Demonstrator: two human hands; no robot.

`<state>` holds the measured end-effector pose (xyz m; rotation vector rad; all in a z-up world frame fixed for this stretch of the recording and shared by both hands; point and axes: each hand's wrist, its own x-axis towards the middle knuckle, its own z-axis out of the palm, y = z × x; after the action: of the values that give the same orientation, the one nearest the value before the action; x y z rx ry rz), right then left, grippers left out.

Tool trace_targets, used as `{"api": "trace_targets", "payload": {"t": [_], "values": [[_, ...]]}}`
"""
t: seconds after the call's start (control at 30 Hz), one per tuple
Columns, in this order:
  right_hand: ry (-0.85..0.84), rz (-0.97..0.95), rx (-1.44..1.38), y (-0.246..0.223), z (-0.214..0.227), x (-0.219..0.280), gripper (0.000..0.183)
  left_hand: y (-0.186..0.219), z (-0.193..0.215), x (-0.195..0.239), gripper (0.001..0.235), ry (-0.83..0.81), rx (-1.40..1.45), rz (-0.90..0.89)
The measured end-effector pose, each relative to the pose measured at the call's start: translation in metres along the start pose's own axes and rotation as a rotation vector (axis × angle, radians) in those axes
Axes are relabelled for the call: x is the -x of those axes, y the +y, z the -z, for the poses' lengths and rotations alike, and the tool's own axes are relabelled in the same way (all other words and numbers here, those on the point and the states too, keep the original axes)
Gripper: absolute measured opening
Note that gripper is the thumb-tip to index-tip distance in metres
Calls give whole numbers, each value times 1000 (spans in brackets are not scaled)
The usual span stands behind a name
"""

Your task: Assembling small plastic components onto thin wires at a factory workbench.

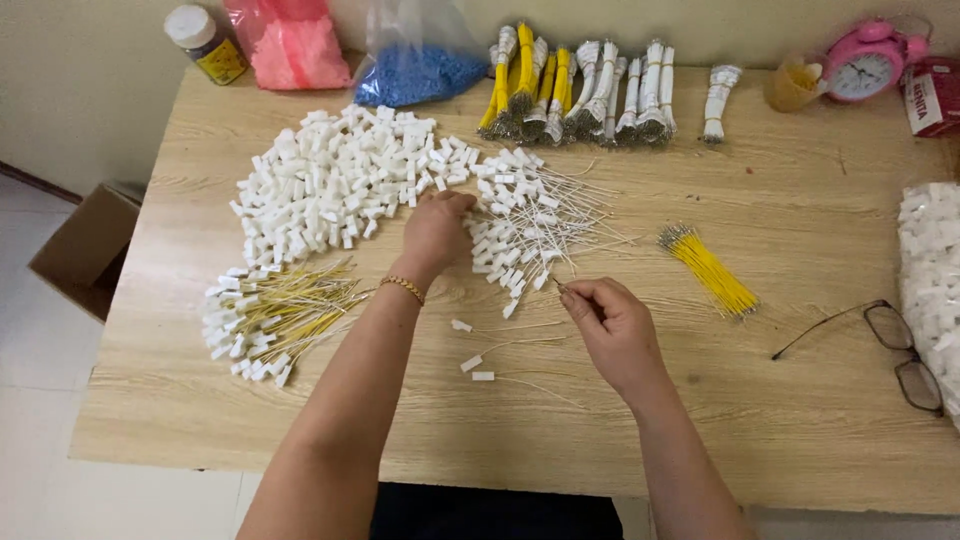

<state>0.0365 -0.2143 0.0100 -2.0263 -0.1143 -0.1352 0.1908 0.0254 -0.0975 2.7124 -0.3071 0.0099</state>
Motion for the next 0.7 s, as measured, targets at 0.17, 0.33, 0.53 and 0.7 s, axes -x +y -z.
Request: {"api": "trace_targets", "payload": {"t": [0.17,0.33,0.53,0.7], "values": [[-14,-61,-35,5,-5,-1,9,-17,-16,0,30,38,89,-80],[-27,-117,-201,-10,-11,-3,15,-28,-22,0,25,117,105,-91],[41,-86,-312,-30,-10,-5,15,12,43,51,24,473,97,-139],[1,-47,-385,-42,-16,2,9,66,87,117,16,389,671,30]]}}
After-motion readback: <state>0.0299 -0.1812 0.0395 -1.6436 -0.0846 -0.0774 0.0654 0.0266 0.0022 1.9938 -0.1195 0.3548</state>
